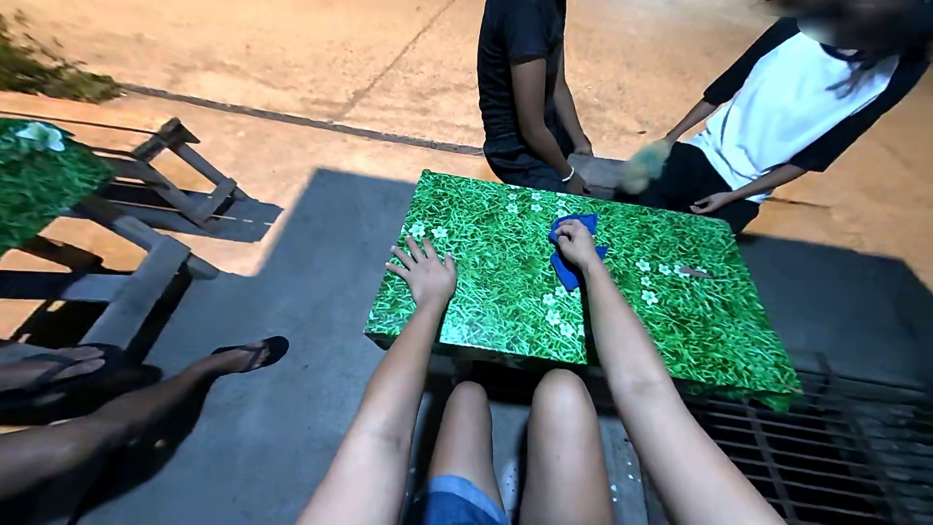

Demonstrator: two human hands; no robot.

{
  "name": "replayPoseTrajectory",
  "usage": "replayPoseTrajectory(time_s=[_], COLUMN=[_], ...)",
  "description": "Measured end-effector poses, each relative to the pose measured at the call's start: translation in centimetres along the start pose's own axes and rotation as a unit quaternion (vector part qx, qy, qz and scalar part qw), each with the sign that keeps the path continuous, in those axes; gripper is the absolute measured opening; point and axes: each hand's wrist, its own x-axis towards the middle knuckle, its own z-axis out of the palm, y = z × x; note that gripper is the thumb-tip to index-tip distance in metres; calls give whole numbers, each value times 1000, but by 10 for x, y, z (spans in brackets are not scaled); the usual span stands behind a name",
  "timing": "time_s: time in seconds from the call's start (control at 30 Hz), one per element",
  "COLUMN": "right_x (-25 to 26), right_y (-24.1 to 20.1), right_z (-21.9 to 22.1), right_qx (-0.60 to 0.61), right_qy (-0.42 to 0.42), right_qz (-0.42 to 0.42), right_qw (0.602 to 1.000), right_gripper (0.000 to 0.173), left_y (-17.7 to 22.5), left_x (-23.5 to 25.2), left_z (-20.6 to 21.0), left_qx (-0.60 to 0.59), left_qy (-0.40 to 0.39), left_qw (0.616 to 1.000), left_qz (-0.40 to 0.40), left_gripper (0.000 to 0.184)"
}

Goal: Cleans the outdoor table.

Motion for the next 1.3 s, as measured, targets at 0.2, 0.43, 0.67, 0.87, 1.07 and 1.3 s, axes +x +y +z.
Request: replayPoseTrajectory(time_s=[0.2,0.43,0.67,0.87,1.07,1.3], right_x=[8,17,19,22,20,13], right_y=[-19,-26,-34,-30,-28,-26], right_z=[-2,-19,-20,-18,-17,-18], right_qx=[-64,-151,-201,-194,-189,-194], right_qy=[2,-74,-98,-87,-59,-72], right_qz=[49,-8,-25,-33,-1,-10], right_qw=[997,986,974,977,980,978], right_gripper=[22,20,19,20,22,24], left_y=[0,0,0,-2,-1,0], left_x=[-1,-2,-2,1,1,-1], left_z=[-2,-3,-2,-1,-1,-1], left_qx=[8,4,6,3,-2,0], left_qy=[-3,-6,-2,3,9,7], left_qw=[1000,1000,1000,1000,1000,1000], left_qz=[-7,-1,-6,0,-2,-2], left_gripper=[71,71,72,70,70,70])
